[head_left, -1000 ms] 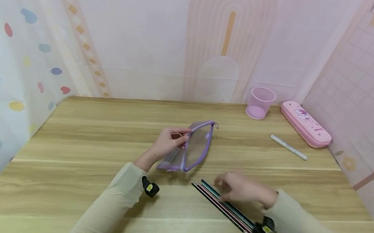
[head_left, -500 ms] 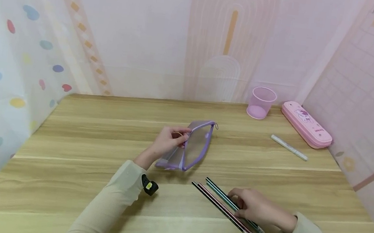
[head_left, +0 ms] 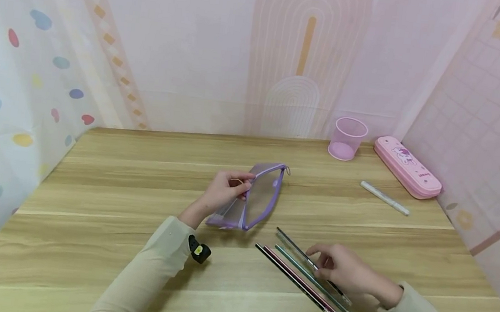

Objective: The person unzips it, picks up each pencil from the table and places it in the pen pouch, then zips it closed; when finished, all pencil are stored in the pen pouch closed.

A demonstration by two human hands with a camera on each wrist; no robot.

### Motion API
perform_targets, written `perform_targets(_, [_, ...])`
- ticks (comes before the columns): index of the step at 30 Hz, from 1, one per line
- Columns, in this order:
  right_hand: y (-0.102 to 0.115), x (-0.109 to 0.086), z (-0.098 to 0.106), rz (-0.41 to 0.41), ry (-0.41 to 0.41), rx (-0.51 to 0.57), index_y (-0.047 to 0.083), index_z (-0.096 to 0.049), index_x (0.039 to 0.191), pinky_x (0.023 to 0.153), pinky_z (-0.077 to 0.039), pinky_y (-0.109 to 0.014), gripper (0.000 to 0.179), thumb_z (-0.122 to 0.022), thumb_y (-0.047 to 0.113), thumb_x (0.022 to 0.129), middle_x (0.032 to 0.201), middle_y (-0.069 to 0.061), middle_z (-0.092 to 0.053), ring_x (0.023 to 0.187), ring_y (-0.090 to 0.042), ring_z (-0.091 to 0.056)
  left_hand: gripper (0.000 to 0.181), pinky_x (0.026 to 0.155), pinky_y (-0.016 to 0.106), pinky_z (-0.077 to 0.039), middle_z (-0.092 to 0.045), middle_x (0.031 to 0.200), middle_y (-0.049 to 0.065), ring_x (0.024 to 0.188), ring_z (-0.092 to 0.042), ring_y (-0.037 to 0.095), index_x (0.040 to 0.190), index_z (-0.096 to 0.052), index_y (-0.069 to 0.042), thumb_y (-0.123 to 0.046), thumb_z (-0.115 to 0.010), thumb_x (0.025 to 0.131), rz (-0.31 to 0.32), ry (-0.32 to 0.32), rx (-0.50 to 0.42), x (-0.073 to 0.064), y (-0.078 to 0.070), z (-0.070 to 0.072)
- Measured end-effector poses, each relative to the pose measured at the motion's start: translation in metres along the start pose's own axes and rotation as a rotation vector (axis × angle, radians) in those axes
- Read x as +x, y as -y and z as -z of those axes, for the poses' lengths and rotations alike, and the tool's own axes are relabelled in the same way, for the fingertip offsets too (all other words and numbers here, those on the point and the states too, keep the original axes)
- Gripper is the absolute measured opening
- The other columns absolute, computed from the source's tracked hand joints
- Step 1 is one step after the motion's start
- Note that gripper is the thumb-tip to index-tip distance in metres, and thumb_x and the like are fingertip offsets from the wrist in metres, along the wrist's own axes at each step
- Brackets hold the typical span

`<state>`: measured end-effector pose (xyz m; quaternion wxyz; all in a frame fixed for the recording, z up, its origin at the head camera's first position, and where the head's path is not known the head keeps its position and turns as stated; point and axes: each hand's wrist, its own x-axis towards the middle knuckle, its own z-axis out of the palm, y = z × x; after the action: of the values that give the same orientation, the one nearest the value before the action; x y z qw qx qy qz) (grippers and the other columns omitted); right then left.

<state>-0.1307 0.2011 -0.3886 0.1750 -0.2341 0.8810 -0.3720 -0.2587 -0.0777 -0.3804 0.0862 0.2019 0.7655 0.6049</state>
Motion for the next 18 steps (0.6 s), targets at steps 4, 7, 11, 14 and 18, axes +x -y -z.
perform_targets(4, [-0.002,0.012,0.008,0.065,-0.122,0.114,-0.005,-0.050,0.118,0.055,-0.051,-0.021,0.039,-0.058,-0.001,0.080,0.081,-0.017,-0.064,0.066,-0.009,-0.059,0.031,0.057,0.015,-0.051,-0.054,0.091,0.024,0.061,-0.053,0.002,0.115,-0.054,0.010,-0.001,-0.052,0.086,0.012,-0.013,-0.013,0.001,0.001,0.002])
perform_targets(7, [-0.002,0.024,0.014,0.078,-0.232,0.229,-0.004,-0.047,0.122,0.058,-0.053,-0.023,0.043,-0.058,0.001,0.081,0.087,-0.026,-0.062,0.068,-0.011,-0.061,0.031,0.057,0.016,-0.051,-0.055,0.091,0.020,0.062,-0.053,0.002,0.115,-0.054,0.010,-0.001,-0.053,0.086,0.025,-0.025,-0.029,0.001,0.001,0.004])
perform_targets(11, [-0.002,0.039,0.020,0.077,-0.344,0.409,-0.003,-0.044,0.125,0.061,-0.056,-0.026,0.045,-0.058,0.001,0.082,0.089,-0.021,-0.064,0.071,-0.014,-0.065,0.031,0.058,0.017,-0.052,-0.055,0.091,0.019,0.063,-0.054,0.003,0.115,-0.054,0.009,-0.002,-0.054,0.086,0.025,-0.025,-0.043,0.002,0.000,0.004])
perform_targets(14, [-0.002,0.047,0.021,0.094,-0.399,0.503,-0.003,-0.043,0.126,0.061,-0.056,-0.028,0.046,-0.058,0.000,0.082,0.085,-0.007,-0.067,0.071,-0.013,-0.066,0.032,0.058,0.018,-0.052,-0.056,0.087,0.014,0.063,-0.054,0.004,0.116,-0.053,0.009,-0.002,-0.053,0.086,0.027,-0.025,-0.051,0.001,0.000,0.004])
perform_targets(18, [0.000,0.053,0.019,0.110,-0.437,0.562,-0.003,-0.043,0.126,0.060,-0.056,-0.028,0.048,-0.059,0.000,0.081,0.084,0.001,-0.068,0.071,-0.011,-0.066,0.032,0.058,0.017,-0.052,-0.055,0.084,0.009,0.062,-0.054,0.004,0.116,-0.053,0.009,-0.002,-0.052,0.086,0.034,-0.033,-0.054,0.000,0.000,0.005])
